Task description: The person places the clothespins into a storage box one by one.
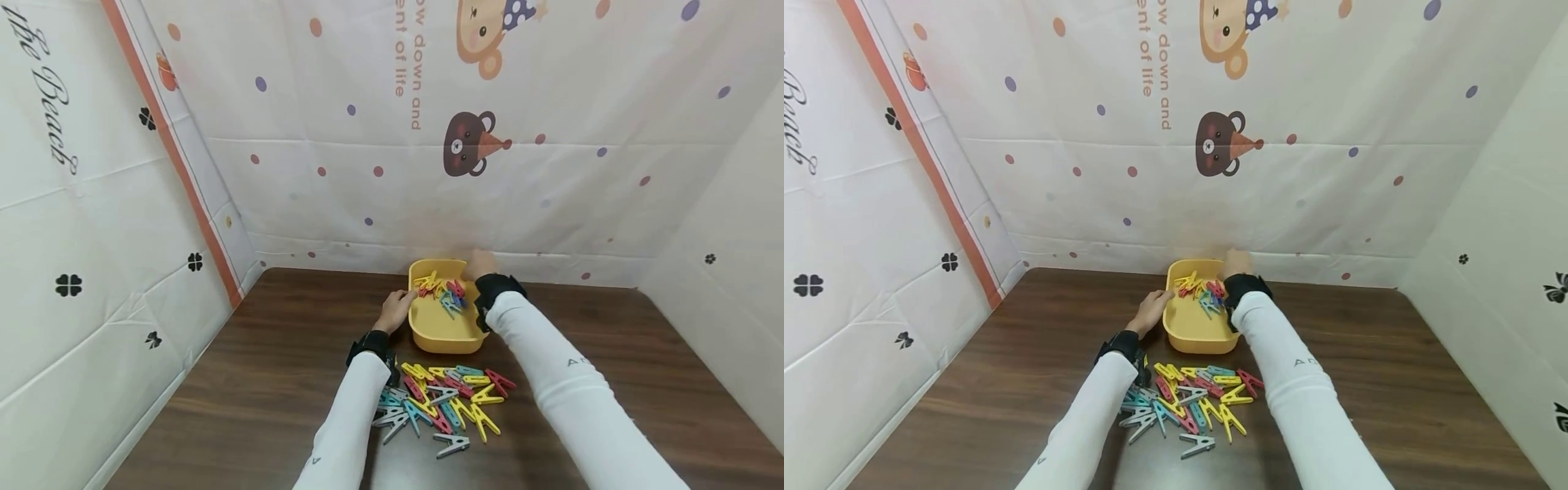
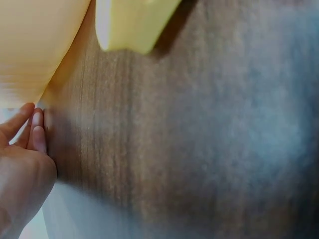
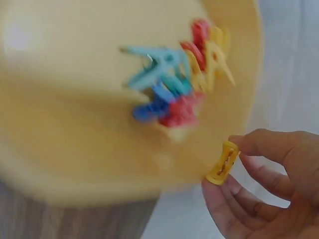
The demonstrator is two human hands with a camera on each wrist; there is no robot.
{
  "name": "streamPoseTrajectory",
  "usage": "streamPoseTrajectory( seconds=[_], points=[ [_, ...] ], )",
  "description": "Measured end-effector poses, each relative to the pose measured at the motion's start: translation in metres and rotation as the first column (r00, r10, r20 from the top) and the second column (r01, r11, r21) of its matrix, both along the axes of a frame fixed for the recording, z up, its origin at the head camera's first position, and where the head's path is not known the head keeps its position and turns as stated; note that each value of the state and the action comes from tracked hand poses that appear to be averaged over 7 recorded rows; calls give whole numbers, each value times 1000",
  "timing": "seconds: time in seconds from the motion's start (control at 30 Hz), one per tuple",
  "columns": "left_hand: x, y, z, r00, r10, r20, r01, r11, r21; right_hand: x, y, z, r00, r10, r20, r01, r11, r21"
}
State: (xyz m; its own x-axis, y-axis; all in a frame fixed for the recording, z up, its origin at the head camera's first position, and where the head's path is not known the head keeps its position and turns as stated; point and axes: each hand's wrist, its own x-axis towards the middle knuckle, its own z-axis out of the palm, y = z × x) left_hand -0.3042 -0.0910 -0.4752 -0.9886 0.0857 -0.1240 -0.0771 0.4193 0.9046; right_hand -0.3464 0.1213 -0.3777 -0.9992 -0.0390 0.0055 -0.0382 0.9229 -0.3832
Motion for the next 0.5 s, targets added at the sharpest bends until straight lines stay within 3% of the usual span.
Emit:
streamPoseTrajectory(
  seconds=[0.2,0.37,0.5],
  points=[
    [-3,2,-2,1000,12,2,-12,1000,-14,8,-28,-17,999,-17,42,17,1000,7],
    [-4,8,-5,1000,-7,1,7,1000,-17,10,-35,-29,1000,0,-25,3,996,88],
    [-3,9,-8,1000,-13,4,13,1000,-27,7,-37,-34,999,33,-22,-31,992,120]
  ],
)
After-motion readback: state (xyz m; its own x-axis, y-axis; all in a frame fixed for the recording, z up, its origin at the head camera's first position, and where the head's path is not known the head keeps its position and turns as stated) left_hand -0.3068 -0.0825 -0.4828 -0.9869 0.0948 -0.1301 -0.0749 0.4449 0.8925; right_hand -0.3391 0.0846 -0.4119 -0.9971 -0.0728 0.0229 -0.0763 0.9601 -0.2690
